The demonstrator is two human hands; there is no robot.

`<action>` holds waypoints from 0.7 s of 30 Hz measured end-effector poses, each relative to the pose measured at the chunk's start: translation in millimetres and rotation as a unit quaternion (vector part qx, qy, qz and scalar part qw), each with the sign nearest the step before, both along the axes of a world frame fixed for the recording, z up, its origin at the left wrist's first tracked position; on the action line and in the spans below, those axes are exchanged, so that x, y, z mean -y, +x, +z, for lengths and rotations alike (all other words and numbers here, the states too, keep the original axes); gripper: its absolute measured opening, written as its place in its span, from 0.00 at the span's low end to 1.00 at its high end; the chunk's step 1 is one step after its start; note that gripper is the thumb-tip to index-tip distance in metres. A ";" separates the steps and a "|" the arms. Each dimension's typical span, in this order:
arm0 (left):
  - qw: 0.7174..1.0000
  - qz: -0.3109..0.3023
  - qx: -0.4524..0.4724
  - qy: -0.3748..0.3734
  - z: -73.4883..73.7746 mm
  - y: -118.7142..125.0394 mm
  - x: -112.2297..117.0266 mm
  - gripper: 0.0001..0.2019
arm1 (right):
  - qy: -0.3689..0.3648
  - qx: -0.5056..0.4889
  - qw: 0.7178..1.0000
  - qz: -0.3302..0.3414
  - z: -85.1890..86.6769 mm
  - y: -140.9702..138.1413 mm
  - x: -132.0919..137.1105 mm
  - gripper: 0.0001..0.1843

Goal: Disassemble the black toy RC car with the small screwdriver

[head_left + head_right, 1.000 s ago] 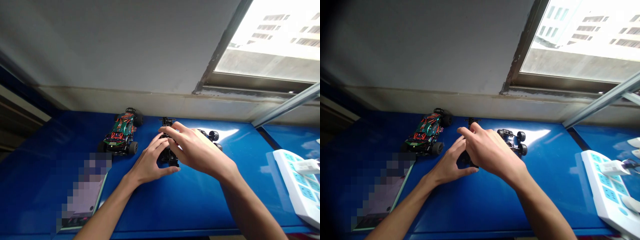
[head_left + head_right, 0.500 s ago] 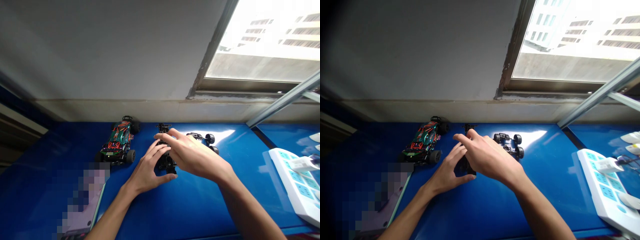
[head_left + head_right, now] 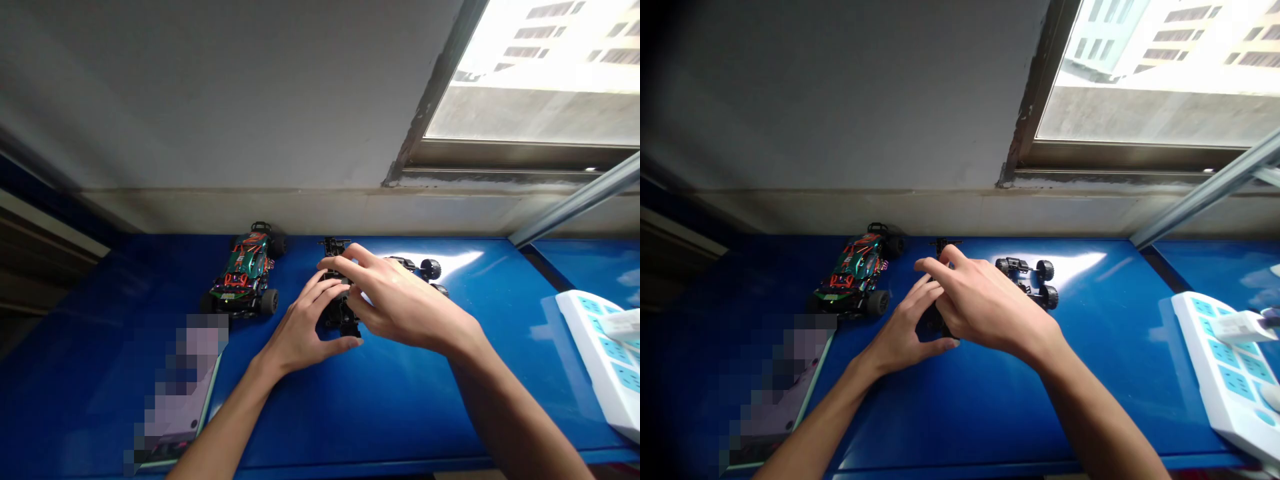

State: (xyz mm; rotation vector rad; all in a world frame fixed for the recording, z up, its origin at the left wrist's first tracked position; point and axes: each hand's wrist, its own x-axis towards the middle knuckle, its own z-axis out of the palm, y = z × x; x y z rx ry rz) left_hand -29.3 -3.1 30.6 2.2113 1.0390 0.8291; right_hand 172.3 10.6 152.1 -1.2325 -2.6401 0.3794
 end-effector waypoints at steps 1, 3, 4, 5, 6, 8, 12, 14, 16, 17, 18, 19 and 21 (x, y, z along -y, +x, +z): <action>1.000 -0.002 0.001 -0.001 0.1 0.1 0.1 0.42 | 0.002 0.002 1.000 -0.004 -0.4 -0.1 -0.5 0.27; 1.000 -0.004 0.003 -0.001 0.1 0.1 0.1 0.41 | 0.003 0.002 1.000 -0.014 -1.5 0.0 -1.4 0.29; 1.000 -0.003 0.004 -0.001 0.1 0.1 0.1 0.41 | 0.002 0.000 1.000 -0.016 -1.8 0.4 -1.6 0.32; 1.000 -0.002 0.007 0.000 0.0 0.1 0.1 0.41 | 0.001 -0.004 1.000 -0.015 -1.8 0.9 -1.4 0.34; 1.000 0.000 0.009 0.001 0.0 0.1 0.1 0.41 | -0.001 -0.007 1.000 -0.012 -1.6 1.5 -0.9 0.36; 1.000 0.001 0.012 0.002 0.2 0.3 0.3 0.42 | -0.005 -0.009 1.000 -0.002 -0.6 2.5 0.6 0.37; 1.000 -0.001 0.014 -0.001 0.3 0.7 0.8 0.40 | -0.004 -0.004 1.000 -0.020 -0.5 3.2 1.7 0.30; 1.000 0.000 0.015 0.000 -0.1 0.8 0.8 0.41 | -0.003 0.000 0.999 -0.032 -1.0 3.4 1.3 0.30; 1.000 0.004 0.016 0.001 -0.4 0.7 0.6 0.41 | -0.012 0.003 1.000 -0.029 -0.5 3.6 1.1 0.35; 1.000 0.004 0.016 0.000 -0.4 0.6 0.4 0.42 | -0.019 0.001 1.000 -0.023 0.1 3.6 1.1 0.37; 1.000 0.005 0.016 0.000 -0.3 0.5 0.2 0.42 | -0.025 -0.002 1.000 -0.018 0.8 3.6 1.1 0.38; 1.000 0.004 0.016 -0.002 0.0 0.4 0.0 0.42 | -0.028 -0.007 0.999 -0.015 1.4 3.4 1.1 0.37; 1.000 0.000 0.015 -0.006 0.7 0.1 -0.4 0.42 | -0.021 -0.016 0.999 -0.023 1.7 3.0 0.6 0.33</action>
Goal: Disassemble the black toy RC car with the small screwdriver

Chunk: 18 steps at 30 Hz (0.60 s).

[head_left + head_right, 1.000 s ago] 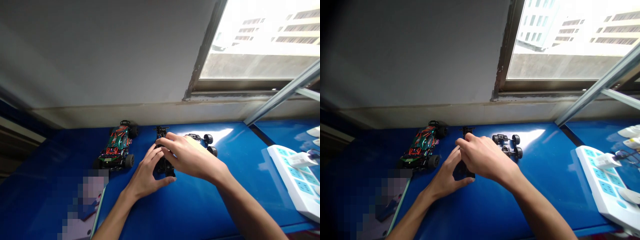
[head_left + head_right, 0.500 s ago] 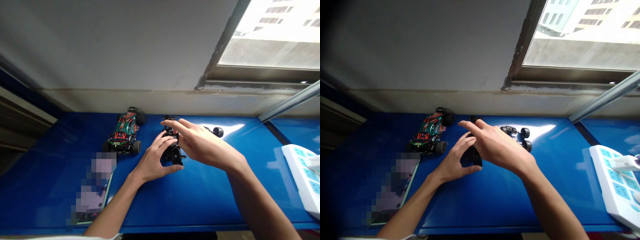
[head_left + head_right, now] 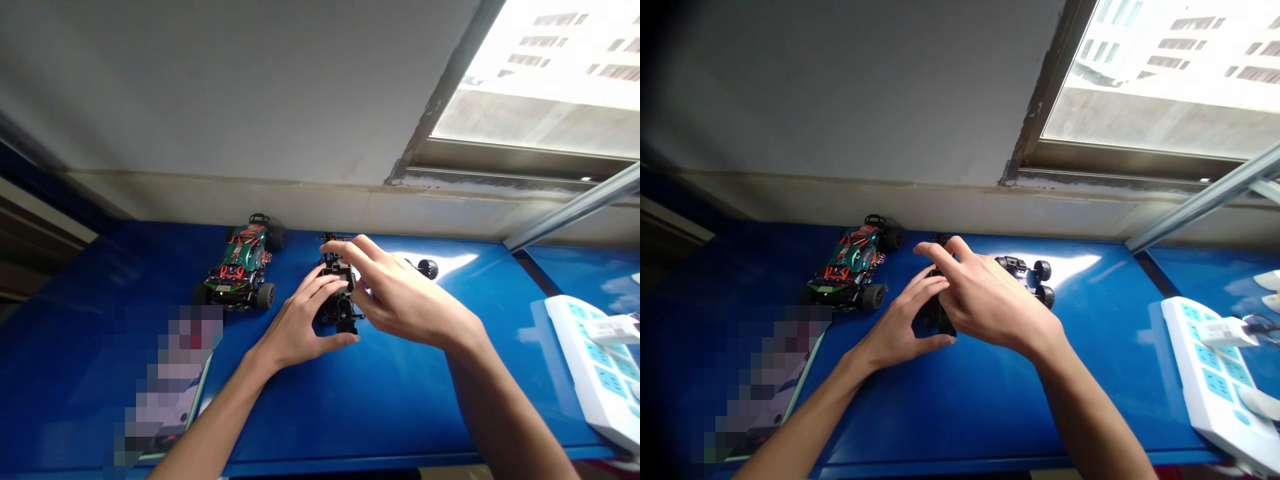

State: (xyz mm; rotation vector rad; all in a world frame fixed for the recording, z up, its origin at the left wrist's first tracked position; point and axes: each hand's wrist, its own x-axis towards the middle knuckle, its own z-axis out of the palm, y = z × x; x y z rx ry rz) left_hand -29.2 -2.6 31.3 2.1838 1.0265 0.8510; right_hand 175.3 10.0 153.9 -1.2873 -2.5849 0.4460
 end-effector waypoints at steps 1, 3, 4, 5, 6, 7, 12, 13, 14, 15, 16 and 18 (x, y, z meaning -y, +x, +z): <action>1.000 -0.002 -0.002 -0.002 0.3 -0.2 -0.2 0.41 | 0.006 0.001 1.000 -0.006 -0.2 -0.1 -0.4 0.30; 1.000 -0.005 -0.006 -0.003 0.4 -0.6 -0.4 0.41 | 0.013 0.010 1.000 -0.013 -0.5 0.1 -1.2 0.28; 1.000 -0.003 -0.007 -0.003 0.3 -0.7 -0.4 0.41 | 0.012 0.013 1.000 -0.012 -0.4 0.4 -1.4 0.29; 1.000 -0.001 -0.007 -0.004 0.0 -0.8 -0.5 0.41 | 0.011 0.014 1.000 -0.009 0.0 0.7 -1.3 0.32; 1.000 0.000 -0.006 -0.005 -0.3 -0.9 -0.5 0.41 | 0.009 0.012 1.000 -0.004 0.6 0.9 -1.0 0.34; 1.000 0.000 -0.004 -0.007 -0.6 -0.8 -0.5 0.41 | 0.008 0.011 1.000 0.001 1.3 1.0 -0.7 0.37; 1.000 -0.002 -0.001 -0.004 -0.6 -0.3 -0.5 0.40 | 0.029 0.035 0.999 -0.011 0.9 -0.3 0.0 0.30; 1.000 -0.001 0.000 -0.002 -0.4 -0.2 -0.6 0.40 | 0.033 0.041 0.999 -0.011 0.2 -0.4 -0.1 0.31; 1.000 0.000 0.001 -0.001 -0.3 -0.1 -0.7 0.40 | 0.034 0.043 0.998 -0.008 -0.3 -0.4 -0.1 0.32; 1.000 0.001 0.002 0.000 -0.3 -0.2 -0.8 0.40 | 0.032 0.043 0.999 -0.002 -0.5 -0.3 0.0 0.35; 1.000 0.002 0.003 0.000 -0.3 -0.2 -0.9 0.41 | 0.029 0.040 0.999 0.004 -0.4 -0.3 0.3 0.36; 1.000 0.003 0.002 -0.002 -0.8 -0.5 -1.1 0.40 | 0.022 0.033 0.999 0.009 0.3 -0.2 0.9 0.37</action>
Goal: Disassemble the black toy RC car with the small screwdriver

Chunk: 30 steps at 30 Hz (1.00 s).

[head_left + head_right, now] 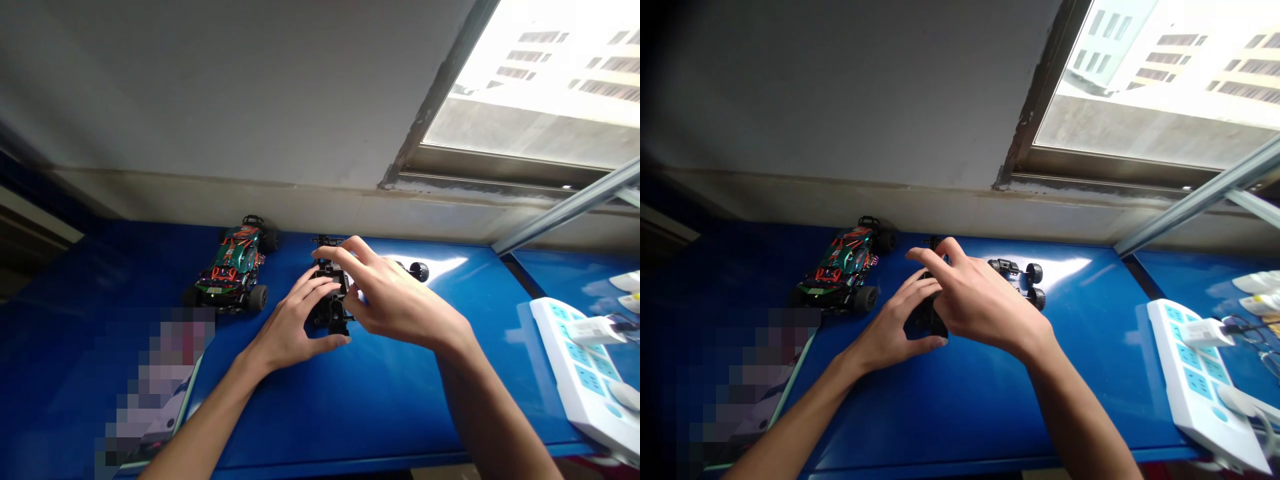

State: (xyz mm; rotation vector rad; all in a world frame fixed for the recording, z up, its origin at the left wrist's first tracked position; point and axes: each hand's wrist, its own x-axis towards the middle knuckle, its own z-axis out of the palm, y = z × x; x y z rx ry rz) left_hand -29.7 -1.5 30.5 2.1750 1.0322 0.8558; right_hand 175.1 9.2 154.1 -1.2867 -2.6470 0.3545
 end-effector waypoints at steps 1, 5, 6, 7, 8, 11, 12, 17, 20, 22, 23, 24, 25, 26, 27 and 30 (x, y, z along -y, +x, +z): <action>1.000 0.000 -0.002 -0.001 -0.4 -0.2 -0.1 0.40 | -0.001 -0.002 1.000 -0.003 0.4 -0.1 0.2 0.35; 1.000 -0.001 -0.008 0.000 -1.5 -0.7 0.3 0.40 | 0.008 0.005 1.000 -0.026 0.2 0.2 -0.3 0.29; 1.000 -0.001 -0.010 0.000 -1.3 -0.7 0.6 0.41 | 0.009 0.006 1.000 -0.025 0.0 0.5 -0.4 0.31; 1.000 0.000 -0.010 0.000 -0.8 -0.6 0.8 0.41 | 0.009 0.004 1.000 -0.020 0.0 0.8 -0.4 0.33; 1.000 0.000 -0.011 -0.001 -0.2 -0.5 1.0 0.41 | 0.007 -0.001 1.000 -0.013 0.1 0.9 -0.2 0.35; 1.000 0.000 -0.008 -0.001 1.5 0.0 1.2 0.40 | 0.000 -0.008 1.000 -0.005 1.1 0.2 0.9 0.36; 1.000 -0.001 -0.007 -0.001 1.8 0.1 1.0 0.40 | 0.001 -0.007 1.000 -0.011 1.4 -0.4 1.3 0.34; 1.000 -0.002 -0.002 0.003 1.3 0.0 -0.1 0.40 | 0.012 0.006 0.999 -0.030 2.0 -2.4 1.8 0.34; 1.000 -0.002 -0.002 0.000 1.3 -0.2 -0.1 0.40 | 0.009 -0.007 1.000 -0.017 2.7 -2.2 1.3 0.34; 1.000 -0.003 -0.004 -0.001 1.2 -0.3 0.2 0.39 | 0.006 -0.013 1.000 -0.018 2.7 -2.4 0.8 0.32; 1.000 -0.003 -0.006 -0.002 1.2 -0.3 0.3 0.39 | 0.006 -0.012 1.000 -0.022 2.5 -2.6 0.6 0.30; 1.000 -0.004 -0.009 -0.003 1.2 -0.3 0.4 0.39 | 0.006 -0.010 1.000 -0.027 2.3 -2.9 0.5 0.29; 1.000 -0.004 -0.010 -0.004 1.2 -0.3 0.4 0.39 | 0.006 -0.006 0.999 -0.031 2.1 -3.1 0.5 0.29; 1.000 -0.004 -0.011 -0.004 1.4 -0.3 0.4 0.40 | 0.007 -0.003 0.999 -0.032 2.0 -3.2 0.6 0.30; 1.000 -0.003 -0.010 -0.004 1.6 -0.2 0.4 0.40 | 0.007 0.000 1.000 -0.029 2.1 -3.3 0.9 0.31; 1.000 -0.002 -0.007 -0.004 2.1 0.0 0.2 0.40 | 0.005 -0.003 1.000 -0.014 2.9 -3.5 1.6 0.33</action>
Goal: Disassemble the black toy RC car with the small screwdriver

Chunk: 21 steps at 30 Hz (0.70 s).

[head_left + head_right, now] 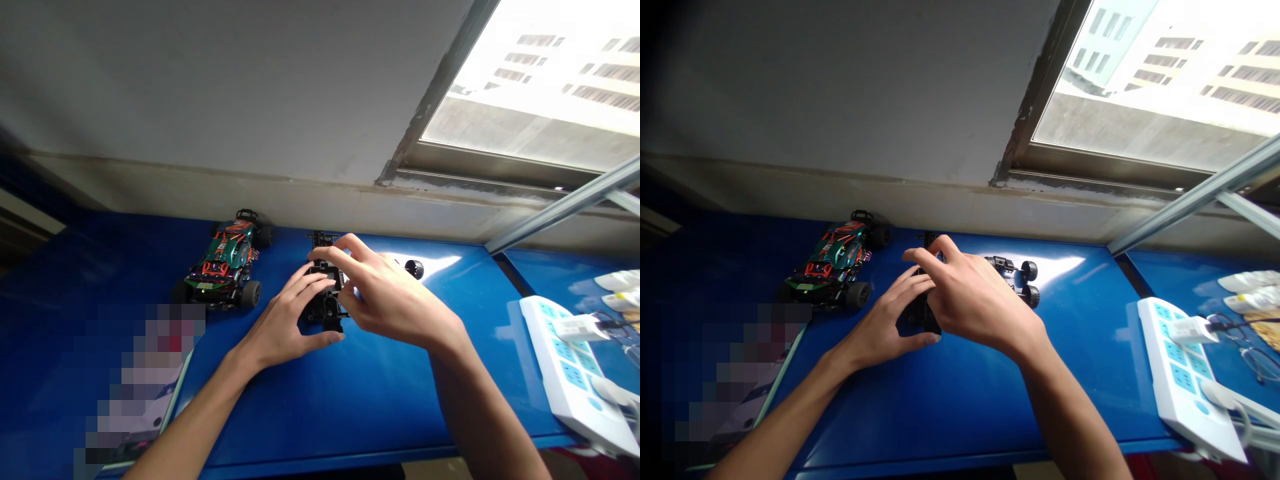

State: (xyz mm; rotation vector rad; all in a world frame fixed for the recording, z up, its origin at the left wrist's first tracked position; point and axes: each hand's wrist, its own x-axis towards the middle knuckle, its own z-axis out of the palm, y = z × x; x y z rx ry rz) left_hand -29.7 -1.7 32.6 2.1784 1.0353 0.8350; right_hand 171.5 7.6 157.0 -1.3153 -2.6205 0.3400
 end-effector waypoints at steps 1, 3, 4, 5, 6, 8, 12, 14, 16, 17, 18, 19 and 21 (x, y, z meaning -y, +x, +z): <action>1.000 0.000 0.001 -0.001 0.0 0.0 -0.1 0.40 | -0.001 -0.003 1.000 0.002 0.2 -0.1 -0.1 0.32; 1.000 -0.001 0.001 -0.001 -0.5 -0.1 -0.2 0.40 | -0.002 -0.004 1.000 -0.008 0.1 -0.3 -0.8 0.29; 1.000 -0.001 0.002 -0.001 -0.8 -0.1 -0.2 0.39 | -0.001 -0.002 1.000 -0.015 -0.1 -0.3 -1.4 0.28; 1.000 0.000 0.002 -0.001 -0.9 -0.2 -0.2 0.39 | -0.001 0.001 1.000 -0.019 -0.4 -0.2 -1.8 0.29; 1.000 0.000 0.002 -0.001 -0.9 -0.2 -0.3 0.40 | 0.000 0.004 1.000 -0.020 -0.6 0.1 -2.2 0.30; 1.000 0.001 0.001 -0.003 -0.4 0.0 -0.3 0.40 | -0.002 0.003 1.000 -0.006 -0.6 0.6 -2.2 0.33; 1.000 -0.002 -0.001 -0.005 0.6 0.3 -0.2 0.40 | -0.002 -0.005 1.000 0.001 -0.4 0.8 -2.0 0.31; 1.000 -0.004 -0.001 -0.003 -0.1 0.0 -0.1 0.39 | 0.001 -0.002 1.000 -0.017 -1.0 0.9 -2.8 0.28; 1.000 -0.003 -0.001 -0.001 -1.6 -0.3 0.0 0.39 | 0.000 -0.002 1.000 -0.023 -1.9 1.7 -3.8 0.29; 1.000 -0.001 -0.001 0.000 -2.4 -0.5 0.1 0.40 | -0.002 -0.004 1.000 -0.019 -2.2 2.3 -4.2 0.31; 1.000 0.001 0.000 0.001 -3.1 -0.6 0.1 0.40 | -0.005 -0.010 1.000 -0.010 -2.5 3.0 -4.3 0.33; 1.000 0.002 0.001 0.002 -3.7 -0.7 0.2 0.41 | -0.008 -0.017 1.000 -0.002 -2.6 3.6 -4.3 0.35; 1.000 0.002 0.001 0.003 -4.3 -0.6 0.2 0.41 | -0.009 -0.026 1.000 0.006 -2.6 4.1 -4.2 0.34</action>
